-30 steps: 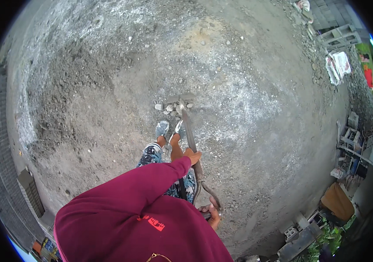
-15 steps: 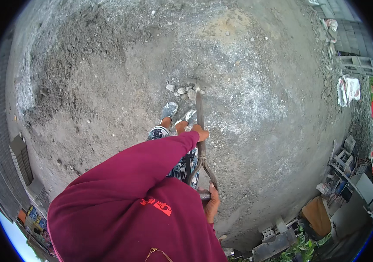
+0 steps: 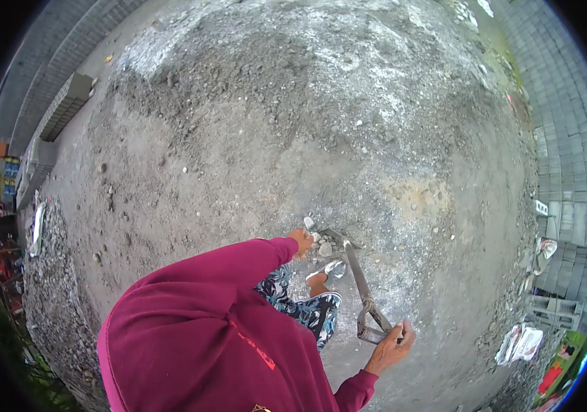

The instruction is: The person uses a shovel to scrape and collect dirt and stones from the ground, periodically lifting and tossing small piles within a construction site area.

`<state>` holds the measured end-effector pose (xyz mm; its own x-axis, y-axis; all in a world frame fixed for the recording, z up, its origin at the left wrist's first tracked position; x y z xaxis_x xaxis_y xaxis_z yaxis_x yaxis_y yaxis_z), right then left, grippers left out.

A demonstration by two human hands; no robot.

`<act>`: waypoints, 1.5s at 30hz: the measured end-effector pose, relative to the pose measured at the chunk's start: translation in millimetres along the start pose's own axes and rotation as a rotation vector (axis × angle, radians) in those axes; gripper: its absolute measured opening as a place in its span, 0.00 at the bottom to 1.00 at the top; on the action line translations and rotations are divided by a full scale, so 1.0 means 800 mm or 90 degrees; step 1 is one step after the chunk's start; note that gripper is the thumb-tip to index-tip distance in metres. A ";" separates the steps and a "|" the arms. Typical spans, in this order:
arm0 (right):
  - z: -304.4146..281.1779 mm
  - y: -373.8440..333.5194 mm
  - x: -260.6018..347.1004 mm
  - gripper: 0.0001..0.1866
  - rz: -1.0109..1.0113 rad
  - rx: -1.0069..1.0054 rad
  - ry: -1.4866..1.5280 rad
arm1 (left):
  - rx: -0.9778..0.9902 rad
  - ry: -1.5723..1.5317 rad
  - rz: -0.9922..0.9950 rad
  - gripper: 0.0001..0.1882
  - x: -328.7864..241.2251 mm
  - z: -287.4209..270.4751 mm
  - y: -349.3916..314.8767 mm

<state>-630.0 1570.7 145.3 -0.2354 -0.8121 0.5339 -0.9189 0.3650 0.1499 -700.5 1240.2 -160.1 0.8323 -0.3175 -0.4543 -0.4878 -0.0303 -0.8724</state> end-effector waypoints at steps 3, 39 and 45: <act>0.026 0.046 0.017 0.15 -0.024 0.098 0.136 | -0.292 0.026 -0.079 0.18 0.097 -0.117 -0.012; -0.030 0.035 -0.075 0.36 -0.360 0.570 0.116 | -0.381 -0.176 -0.197 0.22 0.274 0.096 -0.222; -0.059 -0.008 -0.034 0.38 -0.310 0.609 0.048 | -0.241 -0.177 -0.066 0.19 0.150 0.103 -0.162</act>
<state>-602.8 1611.7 168.9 0.2133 -0.7315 0.6476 -0.7827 -0.5246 -0.3348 -515.8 1284.4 -116.2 0.8956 -0.0306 -0.4438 -0.4166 -0.4075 -0.8126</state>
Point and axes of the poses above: each hand's wrist, its own y-axis towards the middle knuckle, its own z-axis out of the palm, x = y × z, the point moved 4 cm from there along y, towards the middle knuckle, and after that the axes turned 7 degrees about -z, right-handed, at the moved point
